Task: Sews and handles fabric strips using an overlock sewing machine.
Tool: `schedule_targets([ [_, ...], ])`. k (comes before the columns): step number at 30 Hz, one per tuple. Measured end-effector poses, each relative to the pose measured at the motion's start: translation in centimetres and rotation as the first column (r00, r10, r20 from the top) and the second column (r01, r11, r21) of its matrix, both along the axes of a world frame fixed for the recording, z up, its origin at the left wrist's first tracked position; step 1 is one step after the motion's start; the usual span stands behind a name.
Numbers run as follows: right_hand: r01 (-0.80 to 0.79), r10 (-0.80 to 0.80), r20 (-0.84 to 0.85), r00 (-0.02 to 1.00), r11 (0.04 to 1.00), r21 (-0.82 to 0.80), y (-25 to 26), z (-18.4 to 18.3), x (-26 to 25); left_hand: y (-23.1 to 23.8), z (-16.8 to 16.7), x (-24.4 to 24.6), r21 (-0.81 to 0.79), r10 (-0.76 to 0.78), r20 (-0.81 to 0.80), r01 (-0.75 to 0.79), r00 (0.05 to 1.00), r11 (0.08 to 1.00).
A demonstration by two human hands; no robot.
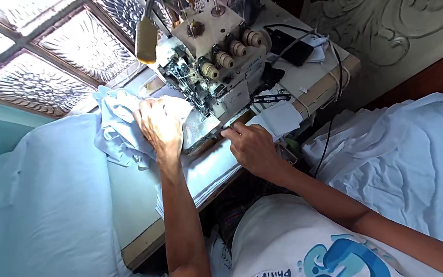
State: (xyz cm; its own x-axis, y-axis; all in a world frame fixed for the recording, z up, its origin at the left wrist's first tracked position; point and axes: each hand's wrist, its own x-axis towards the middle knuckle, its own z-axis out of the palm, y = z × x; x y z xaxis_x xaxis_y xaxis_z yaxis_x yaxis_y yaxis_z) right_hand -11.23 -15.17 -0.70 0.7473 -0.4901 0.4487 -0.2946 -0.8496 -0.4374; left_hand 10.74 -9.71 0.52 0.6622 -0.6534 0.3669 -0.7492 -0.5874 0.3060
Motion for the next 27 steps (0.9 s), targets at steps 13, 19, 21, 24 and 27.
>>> schedule_targets([
  [13,0.471,-0.431,-0.189,0.882,0.821,0.322,-9.9,-4.3,-8.6,15.4,-0.9,-3.9,0.021,-0.086,-0.256,0.094,0.963,0.995],
  [19,0.473,-0.452,-0.162,0.877,0.871,0.133,-10.2,-4.5,-7.8,18.3,-2.4,-4.9,0.124,-0.105,-0.264,0.142,0.959,0.982],
  [21,0.476,-0.463,-0.143,0.875,0.876,0.075,-10.6,-4.8,-8.0,18.2,-2.5,-4.9,0.136,-0.083,-0.248,0.12,0.965,0.983],
  [24,0.543,-0.529,-0.147,0.836,0.836,0.081,-11.8,-4.3,-9.1,18.0,-2.5,-4.8,0.154,-0.041,-0.249,0.081,0.968,0.985],
  [27,0.625,-0.616,-0.106,0.781,0.765,0.156,-13.5,-3.4,-10.8,18.0,-2.5,-4.5,0.156,-0.011,-0.278,0.057,0.961,0.986],
])
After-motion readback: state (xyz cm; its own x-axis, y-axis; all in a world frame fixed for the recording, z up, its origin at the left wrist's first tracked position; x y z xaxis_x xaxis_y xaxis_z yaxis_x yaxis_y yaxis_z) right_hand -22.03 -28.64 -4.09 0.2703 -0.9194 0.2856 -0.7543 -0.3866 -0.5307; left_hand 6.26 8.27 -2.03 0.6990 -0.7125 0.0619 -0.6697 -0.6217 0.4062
